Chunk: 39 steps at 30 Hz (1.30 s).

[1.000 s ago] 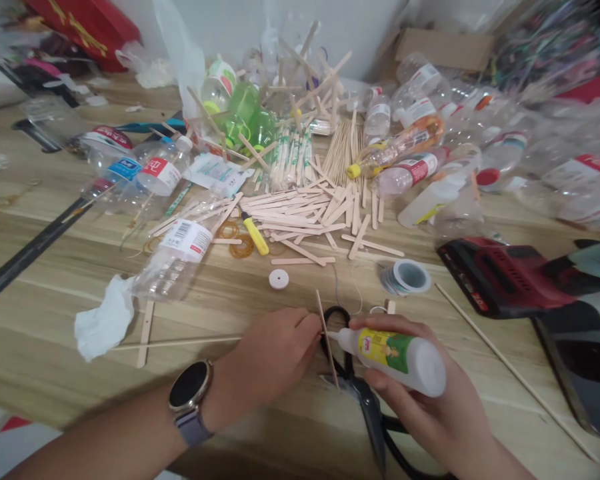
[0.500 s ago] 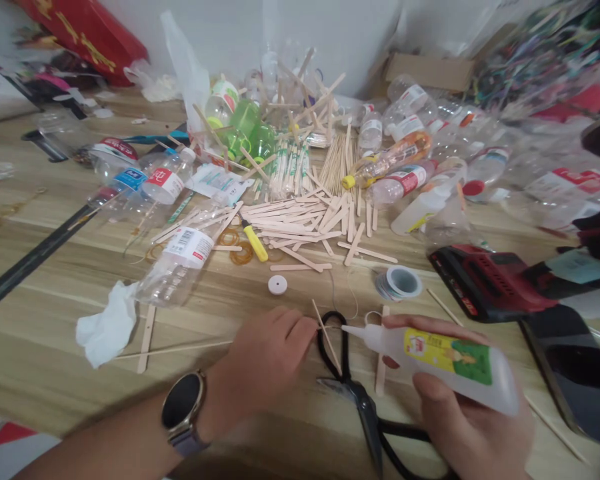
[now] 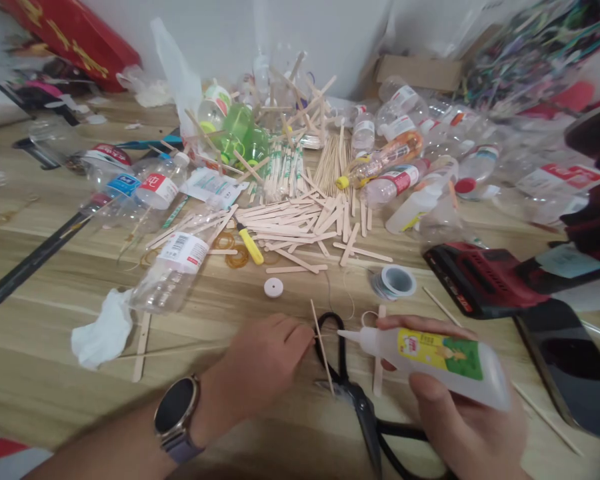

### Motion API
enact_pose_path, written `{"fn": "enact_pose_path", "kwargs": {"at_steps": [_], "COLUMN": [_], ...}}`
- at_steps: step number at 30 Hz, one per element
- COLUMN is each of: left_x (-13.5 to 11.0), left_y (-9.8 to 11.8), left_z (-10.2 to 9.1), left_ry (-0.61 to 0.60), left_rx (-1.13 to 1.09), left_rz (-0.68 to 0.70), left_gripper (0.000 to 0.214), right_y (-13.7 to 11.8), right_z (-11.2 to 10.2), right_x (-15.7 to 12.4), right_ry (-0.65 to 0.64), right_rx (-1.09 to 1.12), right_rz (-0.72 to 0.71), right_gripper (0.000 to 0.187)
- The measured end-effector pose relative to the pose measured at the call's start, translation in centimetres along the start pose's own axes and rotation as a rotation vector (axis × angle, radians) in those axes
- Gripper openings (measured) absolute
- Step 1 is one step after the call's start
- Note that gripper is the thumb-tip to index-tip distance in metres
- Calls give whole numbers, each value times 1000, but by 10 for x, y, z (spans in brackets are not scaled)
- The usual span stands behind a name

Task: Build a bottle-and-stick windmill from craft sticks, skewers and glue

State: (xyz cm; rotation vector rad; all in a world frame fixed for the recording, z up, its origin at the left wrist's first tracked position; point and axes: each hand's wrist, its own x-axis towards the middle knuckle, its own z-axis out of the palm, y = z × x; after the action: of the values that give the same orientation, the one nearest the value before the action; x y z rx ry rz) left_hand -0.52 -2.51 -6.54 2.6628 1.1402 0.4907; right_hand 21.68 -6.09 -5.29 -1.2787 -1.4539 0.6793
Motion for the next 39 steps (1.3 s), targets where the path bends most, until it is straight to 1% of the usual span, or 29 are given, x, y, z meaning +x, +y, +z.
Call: {"fn": "enact_pose_path", "kwargs": {"at_steps": [2, 5, 9, 14, 18, 24, 27, 32, 39], "left_x": [-1, -1, 1, 3, 3, 3, 2, 3, 3], "left_y": [1, 0, -1, -1, 0, -3, -3, -2, -1], "left_z": [5, 7, 7, 6, 6, 7, 8, 9, 8], "left_ry": [-73, -153, -208, -279, -293, -279, -261, -278, -280], "left_rx": [-15, -26, -26, -22, -16, -19, -21, -51, -54], "left_rz": [-23, -60, -68, -96, -101, -86, -87, -111, -113], "left_gripper": [21, 19, 18, 19, 16, 16, 17, 18, 17], "right_y": [3, 5, 4, -2, -3, -1, -2, -2, 1], "right_z": [-2, -5, -4, 3, 6, 6, 7, 7, 7], "right_x": [2, 5, 8, 12, 13, 12, 13, 13, 11], "right_ry": [-48, -109, -166, -168, -179, -215, -216, -211, -241], "right_rx": [-21, -74, -187, -225, -220, -205, -217, -233, -252], "right_rz": [-39, -78, -103, -147, -132, -131, -139, -174, -183], "right_gripper": [32, 31, 28, 24, 24, 25, 25, 25, 27]}}
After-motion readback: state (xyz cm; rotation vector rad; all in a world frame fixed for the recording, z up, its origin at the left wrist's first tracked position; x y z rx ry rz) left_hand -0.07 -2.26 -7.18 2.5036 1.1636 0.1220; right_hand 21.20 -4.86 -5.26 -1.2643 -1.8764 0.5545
